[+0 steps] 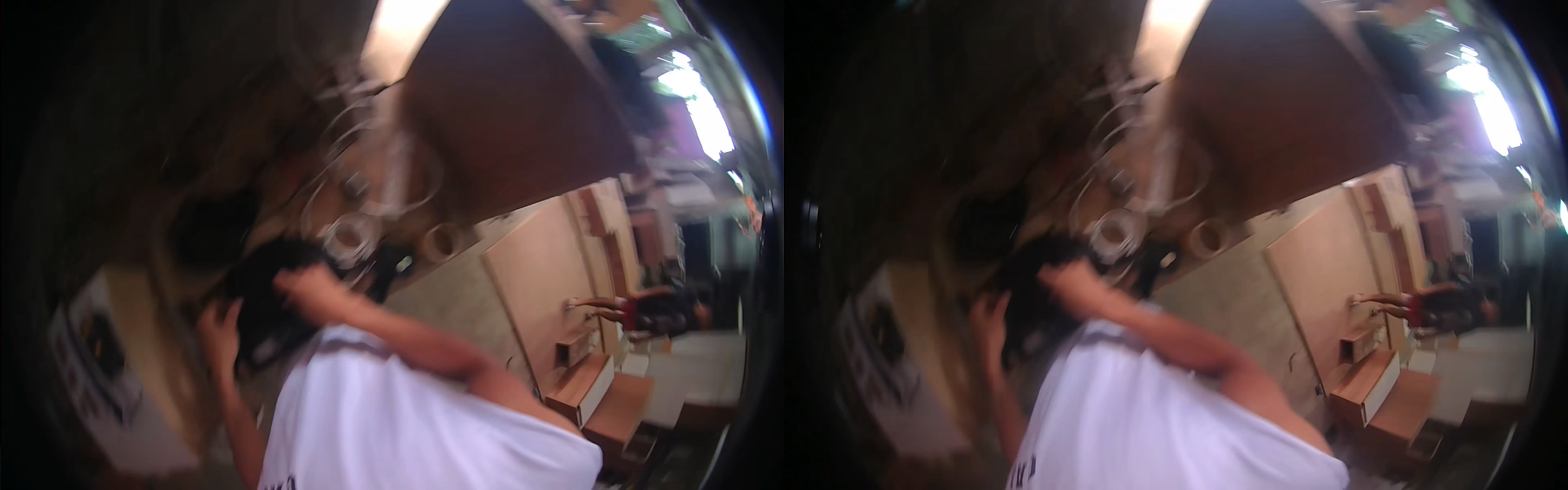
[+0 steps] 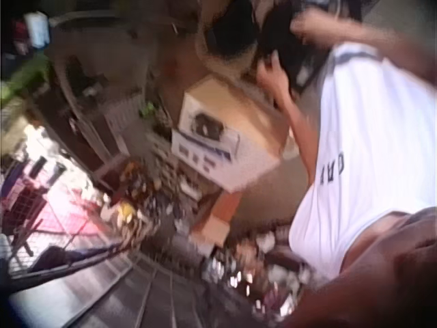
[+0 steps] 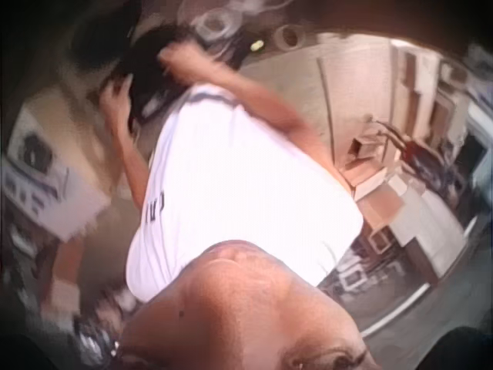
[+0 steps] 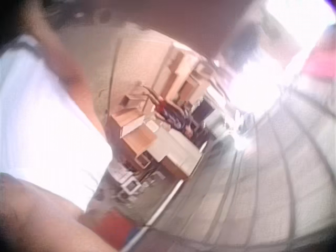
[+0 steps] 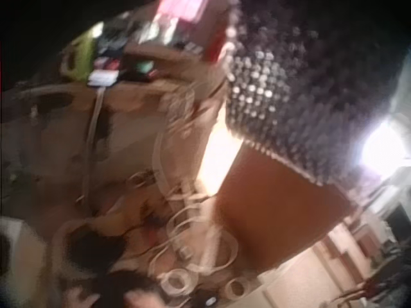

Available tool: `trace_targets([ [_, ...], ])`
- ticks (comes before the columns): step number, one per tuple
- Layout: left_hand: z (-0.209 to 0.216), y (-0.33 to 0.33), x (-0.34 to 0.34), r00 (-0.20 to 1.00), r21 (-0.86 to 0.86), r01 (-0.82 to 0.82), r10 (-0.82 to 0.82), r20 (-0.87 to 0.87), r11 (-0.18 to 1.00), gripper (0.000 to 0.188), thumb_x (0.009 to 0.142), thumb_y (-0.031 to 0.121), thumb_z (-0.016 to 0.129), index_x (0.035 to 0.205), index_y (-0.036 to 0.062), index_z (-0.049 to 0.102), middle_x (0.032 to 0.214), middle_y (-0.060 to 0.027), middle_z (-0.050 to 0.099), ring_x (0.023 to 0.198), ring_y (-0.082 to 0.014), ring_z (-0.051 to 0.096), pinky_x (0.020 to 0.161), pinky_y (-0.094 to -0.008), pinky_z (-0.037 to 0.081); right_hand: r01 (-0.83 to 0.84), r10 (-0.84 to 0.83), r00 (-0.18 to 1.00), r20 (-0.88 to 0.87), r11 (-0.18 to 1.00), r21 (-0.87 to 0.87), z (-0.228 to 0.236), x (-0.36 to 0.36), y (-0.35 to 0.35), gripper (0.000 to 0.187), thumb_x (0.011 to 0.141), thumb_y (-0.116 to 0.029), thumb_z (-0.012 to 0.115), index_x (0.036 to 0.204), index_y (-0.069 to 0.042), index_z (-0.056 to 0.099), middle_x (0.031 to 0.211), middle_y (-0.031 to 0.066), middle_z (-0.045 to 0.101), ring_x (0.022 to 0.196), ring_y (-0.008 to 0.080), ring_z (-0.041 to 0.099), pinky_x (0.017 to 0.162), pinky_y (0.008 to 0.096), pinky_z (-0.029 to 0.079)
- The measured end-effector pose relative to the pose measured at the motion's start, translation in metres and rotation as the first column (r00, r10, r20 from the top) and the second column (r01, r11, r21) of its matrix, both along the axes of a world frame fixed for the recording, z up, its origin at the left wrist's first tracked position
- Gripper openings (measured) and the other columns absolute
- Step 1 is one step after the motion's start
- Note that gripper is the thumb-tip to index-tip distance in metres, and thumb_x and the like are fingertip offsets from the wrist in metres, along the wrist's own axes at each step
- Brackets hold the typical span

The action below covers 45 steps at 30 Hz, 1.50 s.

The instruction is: The person assembles a head-mounted camera onto a black cap. They attach the camera to the cap, adjust the strap, and secure the device in place. The person also handles a USB cable and a small white card during the process.

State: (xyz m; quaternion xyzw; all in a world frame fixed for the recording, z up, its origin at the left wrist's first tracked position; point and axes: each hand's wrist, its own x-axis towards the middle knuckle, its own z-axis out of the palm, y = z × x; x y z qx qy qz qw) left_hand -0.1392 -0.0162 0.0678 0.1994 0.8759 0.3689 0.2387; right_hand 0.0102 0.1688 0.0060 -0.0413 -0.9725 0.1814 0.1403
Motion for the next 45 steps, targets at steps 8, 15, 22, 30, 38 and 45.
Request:
trace_targets([
  [8,-0.053,-0.068,-0.007,0.982,-0.229,-0.191,0.183,-0.055,0.955,0.035,0.1,0.01,0.076,0.127,-0.0086,0.066,0.126,-0.0293,0.074,0.112,-0.0413,0.074,0.092,-0.0541,0.056,0.042,-0.011,0.994,0.113,0.959,-0.279,0.008,0.0,-0.003,0.024,0.088,-0.011,0.078,0.108,-0.009,0.066,0.107,0.0115,0.06,0.106,0.0331,0.065,0.083,0.0467,0.052],
  [15,-0.045,-0.039,0.005,0.86,-0.075,0.05,-0.081,-0.503,0.996,0.041,0.09,0.003,0.079,0.129,-0.0033,0.067,0.126,-0.0241,0.068,0.123,-0.043,0.062,0.109,-0.0496,0.047,-0.11,0.148,0.978,0.146,0.964,-0.243,-0.008,0.002,-0.03,0.039,0.081,-0.019,0.079,0.117,-0.011,0.068,0.121,0.012,0.065,0.121,0.032,0.062,0.097,0.0509,0.045],
  [22,-0.01,0.048,0.039,0.405,-0.033,0.613,-0.35,-0.845,0.789,0.032,0.098,0.029,0.079,0.111,-0.0003,0.077,0.1,-0.0238,0.073,0.092,-0.0414,0.068,0.097,-0.0474,0.052,-0.089,0.066,0.989,-0.134,0.981,-0.171,-0.04,-0.015,-0.046,0.021,0.098,-0.03,0.064,0.107,-0.015,0.076,0.109,0.0102,0.07,0.11,0.0383,0.067,0.088,0.061,0.053],
  [30,-0.036,0.091,0.08,0.314,0.047,0.895,-0.554,-0.771,0.443,0.031,0.099,0.026,0.078,0.114,-0.0007,0.077,0.105,-0.0235,0.074,0.096,-0.0393,0.069,0.099,-0.0472,0.052,0.187,-0.185,0.982,-0.041,0.982,0.035,0.01,0.012,-0.06,0.021,0.096,-0.029,0.064,0.104,-0.014,0.076,0.118,0.0198,0.065,0.116,0.0403,0.06,0.096,0.0569,0.049],
  [38,-0.043,0.094,0.098,0.238,0.056,0.955,-0.639,-0.732,0.291,0.031,0.099,0.024,0.077,0.118,-0.0012,0.077,0.11,-0.0232,0.075,0.1,-0.0372,0.07,0.102,-0.0469,0.052,0.476,-0.401,0.877,0.263,0.8,-0.366,0.131,0.066,-0.083,0.054,0.097,-0.044,0.07,0.106,0.009,0.076,0.128,0.0368,0.065,0.128,0.0504,0.062,0.102,0.0614,0.056],
  [45,-0.045,0.084,0.096,0.239,0.07,0.959,-0.648,-0.723,0.275,0.032,0.099,0.021,0.076,0.121,-0.0016,0.077,0.114,-0.023,0.076,0.104,-0.0354,0.071,0.104,-0.0467,0.052,0.375,-0.287,0.92,0.266,0.842,-0.388,0.087,0.07,-0.075,0.048,0.089,-0.043,0.076,0.103,0.002,0.078,0.122,0.0304,0.068,0.12,0.0458,0.066,0.097,0.0573,0.057],
])
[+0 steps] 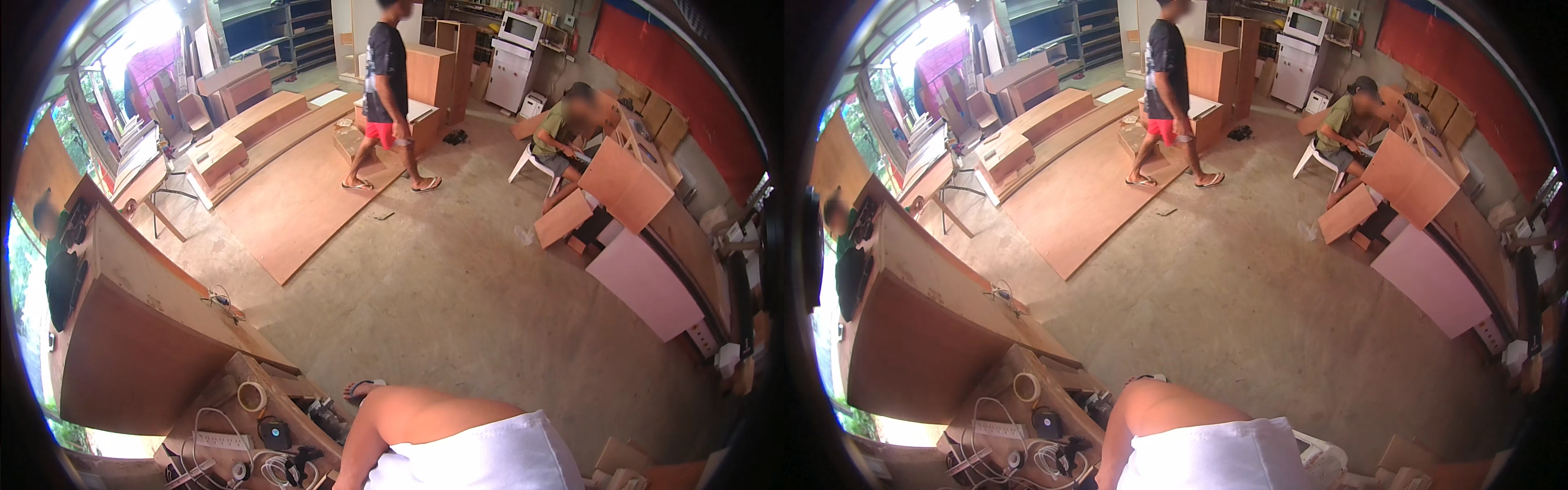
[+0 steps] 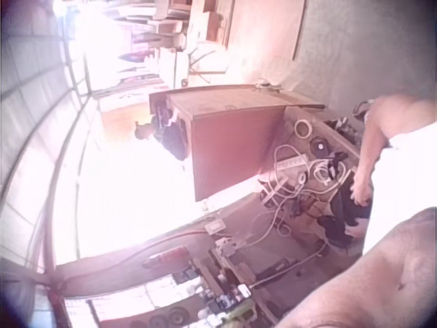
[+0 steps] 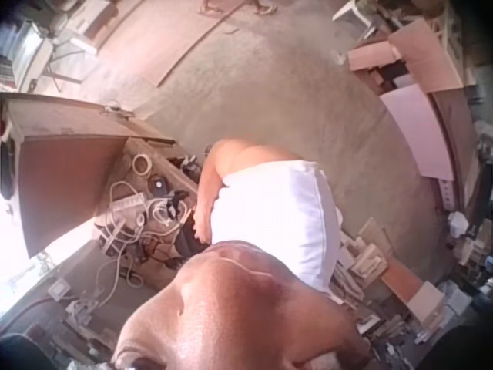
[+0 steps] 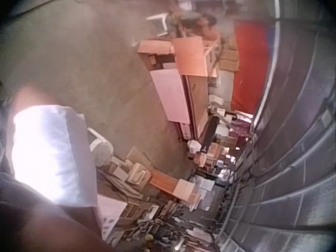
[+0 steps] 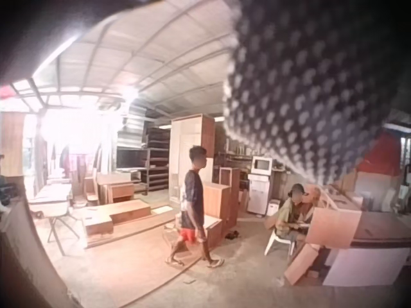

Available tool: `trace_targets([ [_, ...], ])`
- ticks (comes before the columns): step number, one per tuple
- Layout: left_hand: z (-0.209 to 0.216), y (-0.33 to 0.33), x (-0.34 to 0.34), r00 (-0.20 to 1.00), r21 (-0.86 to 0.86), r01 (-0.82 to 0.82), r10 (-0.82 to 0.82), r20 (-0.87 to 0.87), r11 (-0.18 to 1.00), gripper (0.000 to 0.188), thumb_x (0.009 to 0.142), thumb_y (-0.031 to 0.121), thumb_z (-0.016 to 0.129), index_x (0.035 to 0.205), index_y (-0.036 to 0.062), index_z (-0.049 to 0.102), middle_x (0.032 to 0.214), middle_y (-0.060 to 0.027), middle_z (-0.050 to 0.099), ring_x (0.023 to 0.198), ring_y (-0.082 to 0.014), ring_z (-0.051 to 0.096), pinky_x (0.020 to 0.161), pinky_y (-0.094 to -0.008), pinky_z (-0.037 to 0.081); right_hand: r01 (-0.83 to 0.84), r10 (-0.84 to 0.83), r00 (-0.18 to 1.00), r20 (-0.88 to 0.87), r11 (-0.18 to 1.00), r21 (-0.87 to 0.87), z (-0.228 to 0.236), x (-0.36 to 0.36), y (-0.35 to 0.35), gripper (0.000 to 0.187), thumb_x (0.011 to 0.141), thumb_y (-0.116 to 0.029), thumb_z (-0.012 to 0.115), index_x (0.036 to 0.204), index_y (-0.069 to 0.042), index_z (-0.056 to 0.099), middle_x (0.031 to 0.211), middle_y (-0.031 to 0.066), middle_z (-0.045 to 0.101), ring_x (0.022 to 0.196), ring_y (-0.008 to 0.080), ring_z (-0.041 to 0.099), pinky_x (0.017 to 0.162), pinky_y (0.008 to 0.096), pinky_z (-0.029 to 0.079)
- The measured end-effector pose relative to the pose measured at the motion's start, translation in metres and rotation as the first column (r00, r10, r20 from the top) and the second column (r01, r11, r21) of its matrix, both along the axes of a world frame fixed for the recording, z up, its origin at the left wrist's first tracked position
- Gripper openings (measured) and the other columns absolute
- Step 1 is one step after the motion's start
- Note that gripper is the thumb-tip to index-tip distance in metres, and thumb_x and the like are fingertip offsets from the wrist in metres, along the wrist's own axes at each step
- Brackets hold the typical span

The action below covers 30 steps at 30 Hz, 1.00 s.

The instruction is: The person assembles a head-mounted camera onto a black cap. They attach the camera to the cap, adjust the strap, and secure the device in place. The person also handles a USB cable and a small white card during the process.

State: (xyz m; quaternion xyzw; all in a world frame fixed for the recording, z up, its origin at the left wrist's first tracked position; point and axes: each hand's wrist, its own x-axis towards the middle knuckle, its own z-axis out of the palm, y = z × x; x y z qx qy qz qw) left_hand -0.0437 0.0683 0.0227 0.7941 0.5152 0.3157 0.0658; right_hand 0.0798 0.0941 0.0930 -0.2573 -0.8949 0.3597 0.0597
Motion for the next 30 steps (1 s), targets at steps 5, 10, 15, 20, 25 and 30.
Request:
trace_targets([
  [5,-0.002,-0.012,-0.013,0.999,-0.012,-0.037,0.037,0.012,0.999,0.032,0.099,0.019,0.076,0.123,-0.0019,0.077,0.117,-0.0229,0.076,0.106,-0.0341,0.072,0.105,-0.0465,0.052,-0.06,0.06,0.998,0.004,0.997,-0.042,-0.025,-0.003,0.006,0.044,0.084,-0.043,0.081,0.101,-0.002,0.08,0.117,0.0259,0.071,0.115,0.0425,0.068,0.093,0.0544,0.058],
  [10,-0.008,-0.035,-0.039,0.991,-0.035,-0.119,0.12,0.05,0.992,0.033,0.099,0.017,0.075,0.126,-0.0022,0.076,0.12,-0.0227,0.077,0.109,-0.0328,0.072,0.107,-0.0463,0.052,-0.108,0.113,0.993,0.038,0.988,-0.113,-0.043,-0.002,0.013,0.041,0.078,-0.042,0.086,0.099,-0.007,0.081,0.112,0.0214,0.074,0.109,0.0392,0.071,0.089,0.0515,0.059],
  [15,-0.027,-0.1,-0.129,0.929,-0.08,-0.348,0.355,0.105,0.934,0.034,0.099,0.015,0.075,0.128,-0.0024,0.076,0.123,-0.0225,0.078,0.111,-0.0315,0.073,0.108,-0.0461,0.052,-0.272,0.294,0.952,0.08,0.938,-0.216,-0.063,-0.034,0.022,0.04,0.073,-0.041,0.091,0.097,-0.011,0.083,0.108,0.0168,0.077,0.104,0.036,0.073,0.085,0.0487,0.06],
  [20,-0.017,-0.105,-0.171,0.875,-0.47,-0.419,0.484,0.022,0.777,0.051,0.094,0.001,0.071,0.145,0.001,0.064,0.144,-0.0228,0.065,0.136,-0.0424,0.06,0.122,-0.0478,0.041,-0.422,0.506,0.816,0.28,0.852,-0.309,-0.068,-0.073,0.025,0.04,0.067,-0.041,0.095,0.096,-0.016,0.085,0.103,0.0123,0.079,0.098,0.0327,0.076,0.081,0.0458,0.061],
  [25,0.008,-0.119,-0.152,0.608,-0.484,-0.659,0.786,0.108,0.576,0.042,0.105,0.031,0.074,0.134,0.0015,0.072,0.143,-0.0219,0.063,0.14,-0.0365,0.056,0.121,-0.0457,0.042,-0.488,0.519,0.793,0.319,0.855,-0.178,-0.004,-0.064,0.058,0.077,0.061,-0.056,0.095,0.12,-0.008,0.082,0.1,0.016,0.081,0.104,0.0373,0.078,0.086,0.0469,0.063],
  [30,0.062,-0.119,-0.11,-0.014,-0.617,-0.424,0.677,0.736,0.663,0.061,0.116,0.055,0.043,0.135,0.004,0.069,0.142,-0.0108,0.069,0.137,-0.0231,0.058,0.117,-0.045,0.041,-0.305,0.312,0.95,-0.002,0.928,-0.213,0.048,-0.029,0.08,0.074,0.059,-0.036,0.098,0.122,-0.004,0.077,0.102,0.0207,0.077,0.098,0.0397,0.075,0.089,0.0452,0.059],
])
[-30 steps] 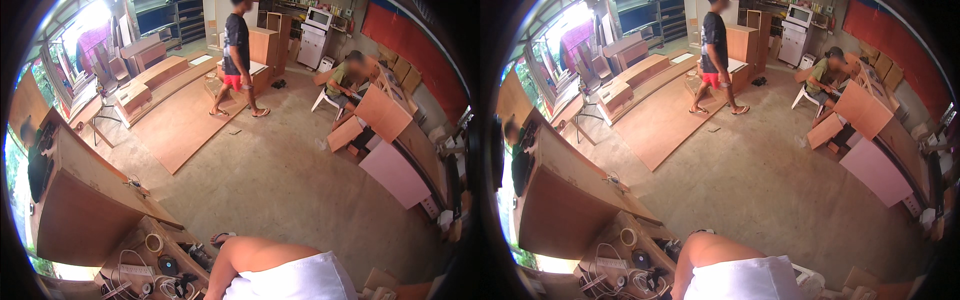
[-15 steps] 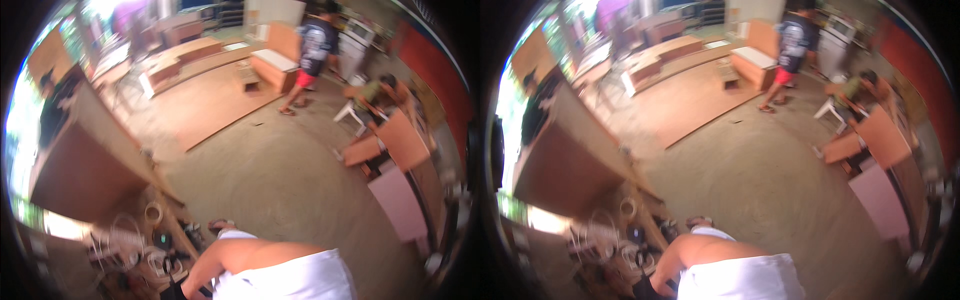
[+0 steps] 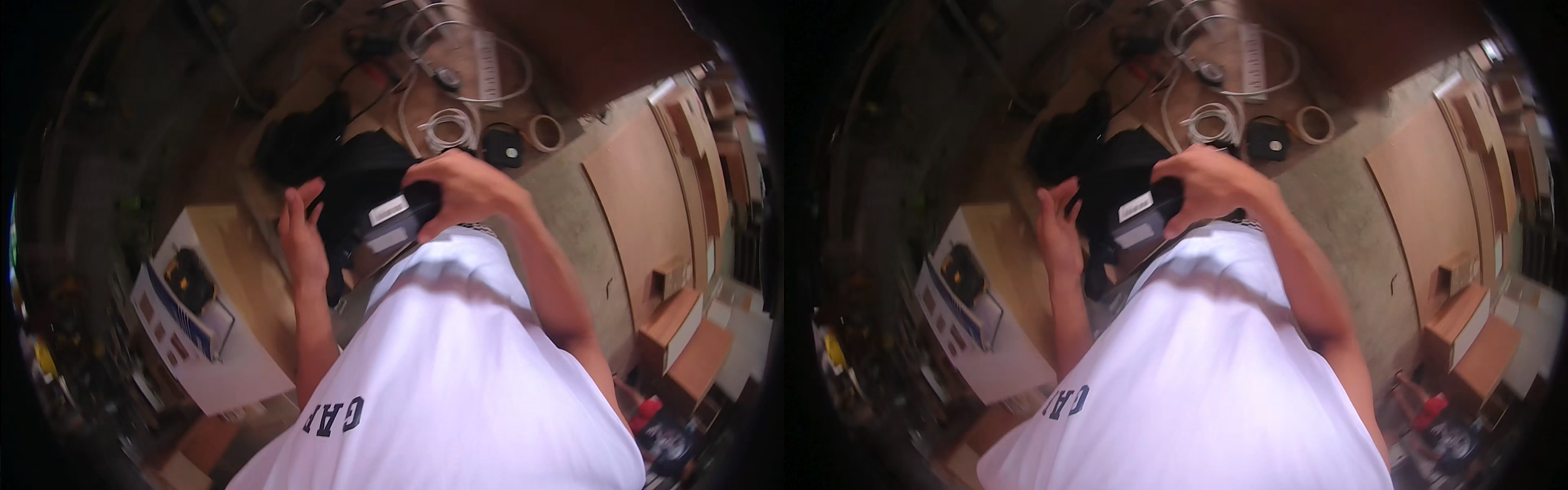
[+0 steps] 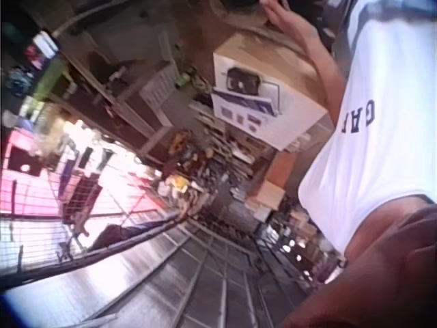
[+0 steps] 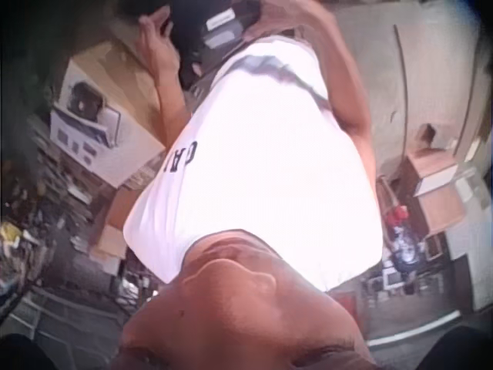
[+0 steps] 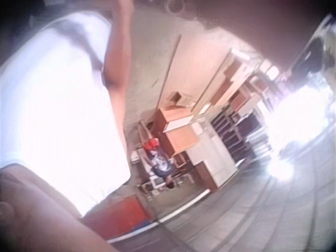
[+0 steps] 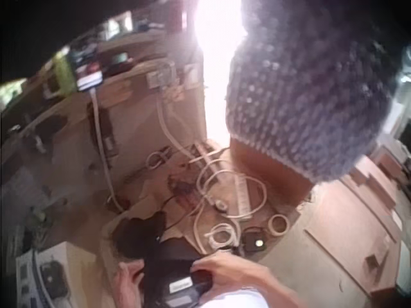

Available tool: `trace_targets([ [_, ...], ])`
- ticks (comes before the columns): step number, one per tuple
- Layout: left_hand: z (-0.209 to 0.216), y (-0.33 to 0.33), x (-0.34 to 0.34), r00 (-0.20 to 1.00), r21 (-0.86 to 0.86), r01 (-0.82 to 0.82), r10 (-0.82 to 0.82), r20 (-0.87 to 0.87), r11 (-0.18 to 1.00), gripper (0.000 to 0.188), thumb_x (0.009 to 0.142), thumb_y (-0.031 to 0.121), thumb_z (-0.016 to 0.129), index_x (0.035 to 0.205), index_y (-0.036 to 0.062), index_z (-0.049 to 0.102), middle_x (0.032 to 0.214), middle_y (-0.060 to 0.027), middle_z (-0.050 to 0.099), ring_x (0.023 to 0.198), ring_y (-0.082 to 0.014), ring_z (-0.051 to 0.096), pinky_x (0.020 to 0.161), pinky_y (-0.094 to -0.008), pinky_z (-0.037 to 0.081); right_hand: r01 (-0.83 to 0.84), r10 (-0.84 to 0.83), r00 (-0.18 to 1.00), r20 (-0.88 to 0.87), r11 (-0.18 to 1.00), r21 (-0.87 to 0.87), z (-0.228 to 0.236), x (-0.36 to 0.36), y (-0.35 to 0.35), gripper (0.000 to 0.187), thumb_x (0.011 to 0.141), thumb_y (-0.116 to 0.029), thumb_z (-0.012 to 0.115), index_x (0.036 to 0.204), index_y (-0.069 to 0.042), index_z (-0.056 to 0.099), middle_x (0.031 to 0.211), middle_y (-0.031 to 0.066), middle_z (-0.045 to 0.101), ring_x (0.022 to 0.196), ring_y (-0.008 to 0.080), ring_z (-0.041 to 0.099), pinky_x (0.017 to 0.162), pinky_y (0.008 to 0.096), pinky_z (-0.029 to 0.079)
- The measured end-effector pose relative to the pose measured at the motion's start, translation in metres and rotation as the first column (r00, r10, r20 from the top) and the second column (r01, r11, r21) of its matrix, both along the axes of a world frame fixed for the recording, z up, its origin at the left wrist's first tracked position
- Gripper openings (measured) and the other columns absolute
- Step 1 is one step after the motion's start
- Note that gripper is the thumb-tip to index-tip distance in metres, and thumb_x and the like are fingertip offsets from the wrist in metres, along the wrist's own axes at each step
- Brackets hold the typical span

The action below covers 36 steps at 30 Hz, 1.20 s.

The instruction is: The person assembles a head-mounted camera onto a black cap. They attach the camera to the cap, adjust the strap, and secure the device in place. The person also handles a USB cable and a small white card during the process.

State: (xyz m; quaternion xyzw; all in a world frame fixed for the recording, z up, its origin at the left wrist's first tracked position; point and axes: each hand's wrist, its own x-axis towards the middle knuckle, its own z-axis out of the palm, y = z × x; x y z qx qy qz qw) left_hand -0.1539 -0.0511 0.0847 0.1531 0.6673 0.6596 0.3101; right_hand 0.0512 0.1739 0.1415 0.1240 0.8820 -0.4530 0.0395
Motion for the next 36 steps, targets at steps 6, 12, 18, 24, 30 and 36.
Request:
trace_targets([
  [6,0.055,0.041,0.033,0.957,0.108,0.235,-0.25,0.145,0.966,0.092,0.109,0.079,0.016,0.138,0.0069,0.067,0.143,-0.0082,0.067,0.138,-0.023,0.057,0.117,-0.0416,0.034,0.003,-0.002,0.958,-0.286,1.0,0.004,0.022,-0.008,-0.003,0.072,0.059,-0.03,0.1,0.121,-0.001,0.076,0.107,0.0159,0.075,0.104,0.0377,0.07,0.093,0.0451,0.057],
  [12,0.068,0.047,0.025,0.946,0.049,0.312,-0.315,0.074,0.949,0.089,0.108,0.078,0.018,0.137,0.0091,0.066,0.139,-0.007,0.065,0.133,-0.0217,0.056,0.116,-0.0419,0.033,-0.006,0.003,0.969,-0.248,1.0,-0.011,0.024,-0.015,-0.013,0.076,0.059,-0.029,0.102,0.124,-0.002,0.074,0.111,0.0141,0.075,0.11,0.0366,0.067,0.096,0.0452,0.056],
  [18,0.068,0.049,0.034,0.985,0.059,0.128,-0.134,0.107,0.99,0.078,0.11,0.071,0.027,0.134,0.0093,0.068,0.131,-0.0066,0.067,0.123,-0.0199,0.06,0.111,-0.0405,0.038,0.003,0.003,0.972,-0.236,1.0,0.026,0.02,-0.021,-0.008,0.076,0.06,-0.03,0.102,0.125,-0.002,0.074,0.111,0.0145,0.075,0.108,0.0355,0.07,0.096,0.0443,0.057],
  [24,0.041,0.028,0.019,0.93,0.245,-0.282,0.202,0.306,0.927,0.052,0.111,0.052,0.054,0.133,0.0056,0.066,0.126,-0.0097,0.068,0.119,-0.0194,0.062,0.106,-0.041,0.049,0.29,-0.323,0.946,0.03,0.803,-0.52,-0.02,0.012,-0.012,0.073,0.079,-0.037,0.096,0.138,-0.003,0.069,0.112,0.0096,0.076,0.096,0.0156,0.072,0.091,0.0293,0.055],
  [30,0.028,0.028,0.05,0.975,-0.01,0.144,-0.14,0.173,0.99,0.048,0.108,0.032,0.07,0.146,0.0039,0.058,0.136,-0.0128,0.066,0.119,-0.0179,0.064,0.105,-0.035,0.051,0.411,-0.507,0.834,0.22,0.302,-0.86,-0.052,0.03,-0.007,0.045,0.11,-0.045,0.065,0.133,-0.006,0.071,0.111,0.002,0.073,0.1,0.0082,0.065,0.088,0.0262,0.052],
  [36,0.028,0.06,0.09,0.901,0.073,0.34,-0.347,0.26,0.938,0.084,0.1,0.021,0.082,0.166,-0.0021,0.037,0.151,-0.0211,0.059,0.127,-0.0249,0.067,0.105,-0.0367,0.057,0.386,-0.479,0.82,0.314,0.058,-0.921,-0.048,0.019,-0.022,0.045,0.109,-0.033,0.066,0.146,-0.011,0.054,0.131,0.005,0.065,0.116,0.014,0.067,0.097,0.0342,0.058],
])
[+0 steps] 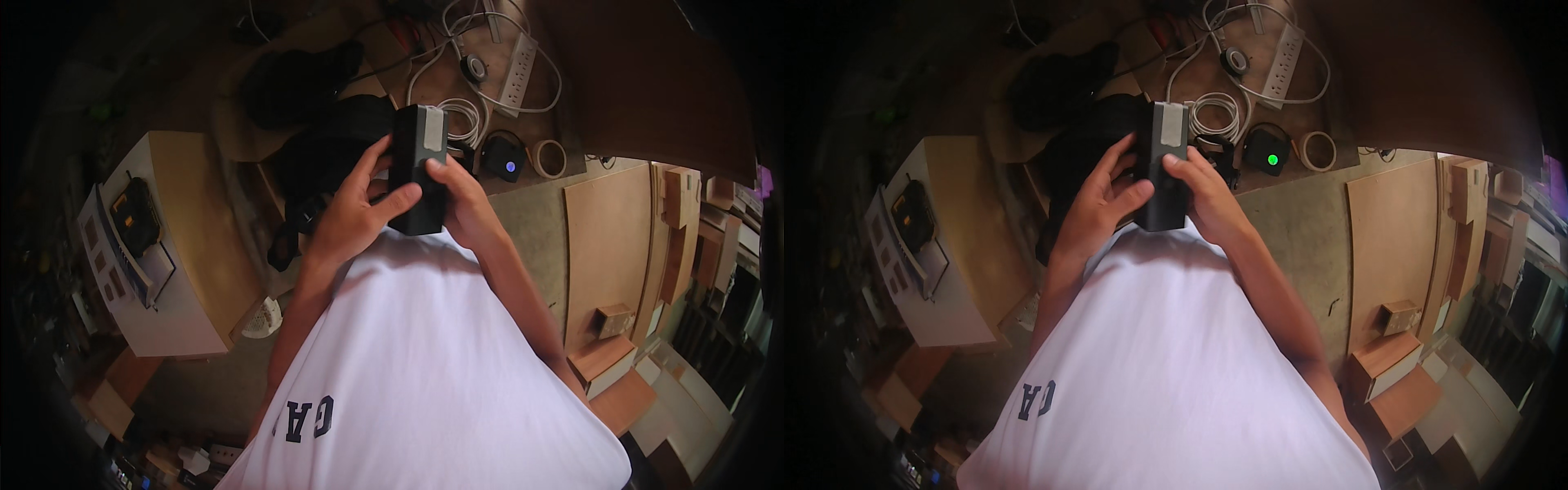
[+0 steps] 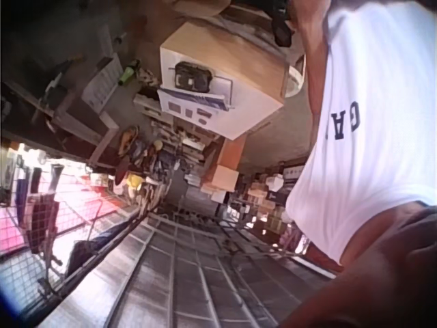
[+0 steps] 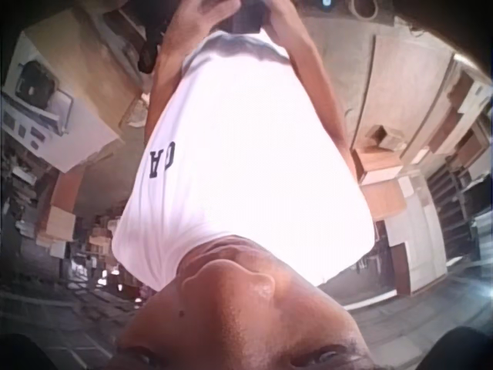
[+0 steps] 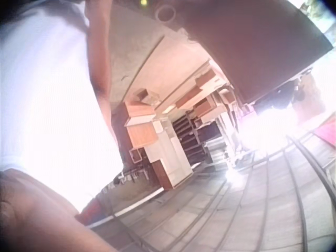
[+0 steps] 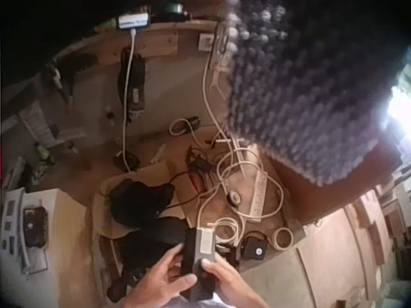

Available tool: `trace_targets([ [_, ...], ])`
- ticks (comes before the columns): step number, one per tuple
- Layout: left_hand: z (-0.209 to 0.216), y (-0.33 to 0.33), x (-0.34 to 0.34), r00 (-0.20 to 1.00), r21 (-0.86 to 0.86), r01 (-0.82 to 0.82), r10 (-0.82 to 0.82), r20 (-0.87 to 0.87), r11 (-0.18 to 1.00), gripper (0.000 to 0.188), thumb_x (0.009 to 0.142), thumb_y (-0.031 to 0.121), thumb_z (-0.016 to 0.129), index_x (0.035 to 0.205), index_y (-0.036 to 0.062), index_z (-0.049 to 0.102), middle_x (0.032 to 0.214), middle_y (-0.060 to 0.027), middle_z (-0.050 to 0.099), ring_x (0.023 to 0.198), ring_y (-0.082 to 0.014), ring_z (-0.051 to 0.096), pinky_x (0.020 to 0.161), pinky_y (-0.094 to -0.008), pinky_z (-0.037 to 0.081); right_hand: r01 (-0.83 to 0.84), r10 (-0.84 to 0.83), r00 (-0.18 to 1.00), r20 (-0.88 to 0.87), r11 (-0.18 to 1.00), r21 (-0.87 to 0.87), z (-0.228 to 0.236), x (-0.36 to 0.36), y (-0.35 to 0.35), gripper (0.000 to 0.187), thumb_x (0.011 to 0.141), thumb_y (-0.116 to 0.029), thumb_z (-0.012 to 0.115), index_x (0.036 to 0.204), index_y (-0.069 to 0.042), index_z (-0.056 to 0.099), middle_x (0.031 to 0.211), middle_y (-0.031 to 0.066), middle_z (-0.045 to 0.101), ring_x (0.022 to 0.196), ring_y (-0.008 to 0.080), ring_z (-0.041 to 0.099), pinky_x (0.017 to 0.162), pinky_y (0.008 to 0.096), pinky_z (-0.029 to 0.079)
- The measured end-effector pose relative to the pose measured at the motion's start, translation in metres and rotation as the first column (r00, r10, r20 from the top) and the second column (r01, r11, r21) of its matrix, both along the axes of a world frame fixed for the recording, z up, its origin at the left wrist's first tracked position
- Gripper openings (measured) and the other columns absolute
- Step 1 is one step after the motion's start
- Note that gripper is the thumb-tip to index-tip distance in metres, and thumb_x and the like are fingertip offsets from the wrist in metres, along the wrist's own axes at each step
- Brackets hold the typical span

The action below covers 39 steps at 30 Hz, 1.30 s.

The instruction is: The person assembles a head-mounted camera onto a black cap. They attach the camera to the cap, adjust the strap, and secure the device in place. The person also handles a USB cable and a small white card during the process.

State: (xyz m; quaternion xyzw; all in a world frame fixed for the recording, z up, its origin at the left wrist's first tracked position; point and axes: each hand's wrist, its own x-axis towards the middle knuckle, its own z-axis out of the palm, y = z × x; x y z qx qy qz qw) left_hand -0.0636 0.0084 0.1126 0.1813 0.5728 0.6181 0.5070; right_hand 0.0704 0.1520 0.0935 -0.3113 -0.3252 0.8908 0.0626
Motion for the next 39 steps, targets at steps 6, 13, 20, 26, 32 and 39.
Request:
trace_targets([
  [6,0.0,-0.012,-0.007,0.994,0.015,0.105,-0.105,0.014,0.994,0.095,0.094,0.017,0.088,0.168,-0.0054,0.033,0.151,-0.0192,0.062,0.129,-0.0223,0.067,0.11,-0.0347,0.054,-0.141,0.142,0.99,-0.027,0.99,0.028,-0.002,0.016,0.005,0.055,0.099,-0.016,0.079,0.145,-0.003,0.052,0.13,0.009,0.065,0.12,0.0181,0.068,0.1,0.0378,0.059],
  [13,-0.004,-0.018,0.011,0.994,0.018,0.092,-0.092,0.051,0.996,0.101,0.092,0.014,0.09,0.17,-0.0061,0.028,0.157,-0.0193,0.057,0.138,-0.0233,0.062,0.116,-0.0366,0.049,-0.075,0.083,0.994,-0.075,0.992,0.096,-0.011,0.032,-0.006,0.06,0.093,-0.009,0.082,0.145,-0.001,0.052,0.132,0.0118,0.065,0.12,0.0202,0.067,0.106,0.0385,0.057],
  [20,-0.013,-0.03,0.026,0.993,0.034,0.119,-0.119,-0.003,0.992,0.095,0.094,0.017,0.088,0.168,-0.0059,0.033,0.158,-0.0182,0.055,0.141,-0.0249,0.059,0.119,-0.0379,0.047,-0.13,0.133,0.991,0.017,0.922,0.364,-0.015,0.043,-0.024,0.049,0.102,-0.02,0.08,0.137,0.001,0.053,0.126,0.0145,0.069,0.115,0.0208,0.07,0.102,0.0382,0.059],
  [26,-0.048,-0.078,-0.004,0.861,0.153,-0.03,-0.052,0.506,0.988,0.064,0.107,0.039,0.062,0.149,-0.0092,0.056,0.131,-0.0234,0.073,0.116,-0.0309,0.075,0.1,-0.0442,0.062,-0.454,0.426,0.888,0.174,0.747,0.485,0.024,0.034,0.016,0.056,0.101,-0.028,0.08,0.145,-0.004,0.055,0.13,0.0161,0.07,0.106,0.0256,0.076,0.098,0.0403,0.061],
  [32,-0.07,-0.105,-0.02,0.736,0.017,-0.049,0.025,0.676,0.999,0.071,0.106,0.046,0.057,0.15,-0.01,0.055,0.131,-0.0321,0.072,0.112,-0.0391,0.077,0.088,-0.0446,0.067,-0.246,0.451,0.825,0.341,-0.257,0.935,0.057,0.003,0.012,0.1,0.071,-0.012,0.096,0.159,-0.019,0.05,0.162,0.0138,0.045,0.149,0.0394,0.044,0.12,0.0541,0.044],
  [39,-0.053,-0.101,-0.018,0.704,0.119,-0.004,-0.082,0.705,0.993,0.059,0.108,0.043,0.065,0.131,-0.0107,0.066,0.119,-0.0204,0.077,0.099,-0.0251,0.079,0.088,-0.0387,0.065,-0.284,0.613,0.639,0.464,-0.373,0.883,0.053,-0.014,-0.008,0.094,0.068,-0.022,0.092,0.154,-0.013,0.055,0.123,0.011,0.073,0.12,0.0339,0.069,0.104,0.0467,0.053],
])
